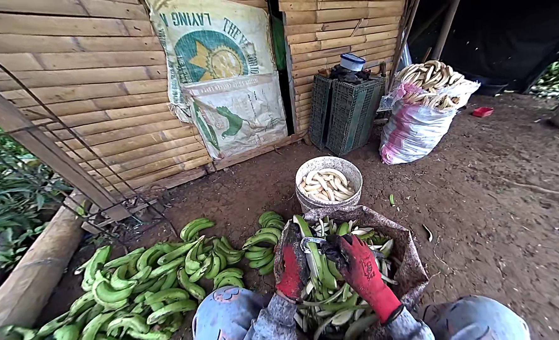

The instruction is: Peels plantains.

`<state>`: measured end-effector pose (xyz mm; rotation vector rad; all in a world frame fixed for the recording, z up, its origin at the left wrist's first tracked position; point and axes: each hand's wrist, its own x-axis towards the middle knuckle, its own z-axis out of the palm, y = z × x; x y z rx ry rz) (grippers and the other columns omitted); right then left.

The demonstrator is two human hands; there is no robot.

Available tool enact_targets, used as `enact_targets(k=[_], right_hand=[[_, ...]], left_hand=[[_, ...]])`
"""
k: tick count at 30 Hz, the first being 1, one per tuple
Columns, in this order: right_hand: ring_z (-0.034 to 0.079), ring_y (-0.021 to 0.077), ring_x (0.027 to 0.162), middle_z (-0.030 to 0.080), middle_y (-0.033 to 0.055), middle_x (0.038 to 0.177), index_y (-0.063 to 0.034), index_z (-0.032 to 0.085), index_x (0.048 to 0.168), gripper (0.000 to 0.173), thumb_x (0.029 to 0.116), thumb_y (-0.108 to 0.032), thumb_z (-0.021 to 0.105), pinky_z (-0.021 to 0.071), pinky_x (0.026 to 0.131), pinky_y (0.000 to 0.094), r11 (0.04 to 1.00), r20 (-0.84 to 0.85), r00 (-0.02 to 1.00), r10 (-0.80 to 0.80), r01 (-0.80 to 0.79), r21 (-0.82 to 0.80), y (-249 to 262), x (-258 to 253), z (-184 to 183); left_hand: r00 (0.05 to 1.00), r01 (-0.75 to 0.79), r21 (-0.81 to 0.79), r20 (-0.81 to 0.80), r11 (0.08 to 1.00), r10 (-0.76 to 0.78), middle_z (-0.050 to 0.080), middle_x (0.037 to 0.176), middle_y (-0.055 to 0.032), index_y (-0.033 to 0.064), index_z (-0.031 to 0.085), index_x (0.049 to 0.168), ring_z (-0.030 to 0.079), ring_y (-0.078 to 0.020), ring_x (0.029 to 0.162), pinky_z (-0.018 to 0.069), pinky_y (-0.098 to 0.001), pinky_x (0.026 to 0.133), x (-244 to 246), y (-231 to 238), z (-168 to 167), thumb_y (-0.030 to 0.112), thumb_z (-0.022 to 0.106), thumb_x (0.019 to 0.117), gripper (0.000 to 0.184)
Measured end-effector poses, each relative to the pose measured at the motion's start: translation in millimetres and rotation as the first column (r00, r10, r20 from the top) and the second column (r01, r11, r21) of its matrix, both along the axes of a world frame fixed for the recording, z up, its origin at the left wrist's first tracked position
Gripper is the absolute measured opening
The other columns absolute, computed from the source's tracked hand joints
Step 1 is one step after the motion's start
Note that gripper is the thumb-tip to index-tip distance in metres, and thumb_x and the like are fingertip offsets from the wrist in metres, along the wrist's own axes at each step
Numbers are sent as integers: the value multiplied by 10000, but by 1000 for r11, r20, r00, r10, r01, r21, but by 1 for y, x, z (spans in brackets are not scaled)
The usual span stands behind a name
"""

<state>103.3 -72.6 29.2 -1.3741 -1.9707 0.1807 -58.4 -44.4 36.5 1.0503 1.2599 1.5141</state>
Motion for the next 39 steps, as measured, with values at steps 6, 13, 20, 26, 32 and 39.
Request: enact_targets(k=[6, 13, 20, 26, 32, 39], right_hand=[[661, 378, 1152, 678, 229, 1226, -27, 618, 1363, 384, 1023, -177, 524, 497, 1011, 534, 899, -59, 979, -197, 156, -410, 28, 20, 3], [703, 224, 1019, 742, 81, 1077, -141, 753, 1176, 316, 910, -308, 720, 575, 907, 430, 945, -171, 929, 328, -323, 53, 7, 33, -7], [717, 394, 984, 747, 150, 1034, -139, 767, 1138, 354, 817, -282, 723, 574, 825, 561, 972, 105, 991, 88, -109, 210, 7, 14, -12], [665, 464, 1086, 666, 310, 1177, 77, 644, 1278, 420, 892, -88, 658, 523, 940, 586, 951, -195, 935, -296, 270, -149, 27, 28, 5], [712, 312, 986, 730, 185, 1066, 14, 706, 1203, 361, 905, -182, 649, 568, 894, 486, 968, -393, 897, -203, 245, 59, 20, 47, 14], [706, 142, 979, 747, 101, 1063, -14, 720, 1186, 338, 965, -253, 628, 567, 911, 322, 971, -518, 841, -159, 228, 72, 16, 55, 18]], left_hand=[[874, 183, -196, -417, 963, -250, 597, 1379, -226, -75, 489, 1441, 570, -199, 1290, 406, -313, 1126, 17, -41, 32, 180, 432, 1098, 431], [607, 440, 106, 697, 892, -382, 656, 760, -57, 13, 621, 1161, 616, -118, 569, 550, -247, 523, -19, 13, -9, 331, 196, 1106, 534], [882, 369, 83, 283, 926, -377, 685, 964, -83, -19, 592, 1239, 660, -122, 804, 576, -276, 760, -11, 5, -10, 174, 326, 1101, 356], [857, 377, 77, 348, 923, -380, 692, 976, -38, -10, 572, 1297, 660, -63, 796, 576, -222, 748, 2, -15, -1, 179, 292, 1105, 389], [981, 43, 30, -191, 999, -36, 637, 1304, -159, -30, 550, 1392, 621, -123, 1144, 496, -295, 1005, 13, 57, 22, 223, 466, 1089, 404], [525, 248, 44, -846, 968, -96, 427, 1534, -261, 141, 425, 1546, 462, -502, 1348, 383, -688, 1063, 41, 146, 88, 413, 616, 1016, 626]])
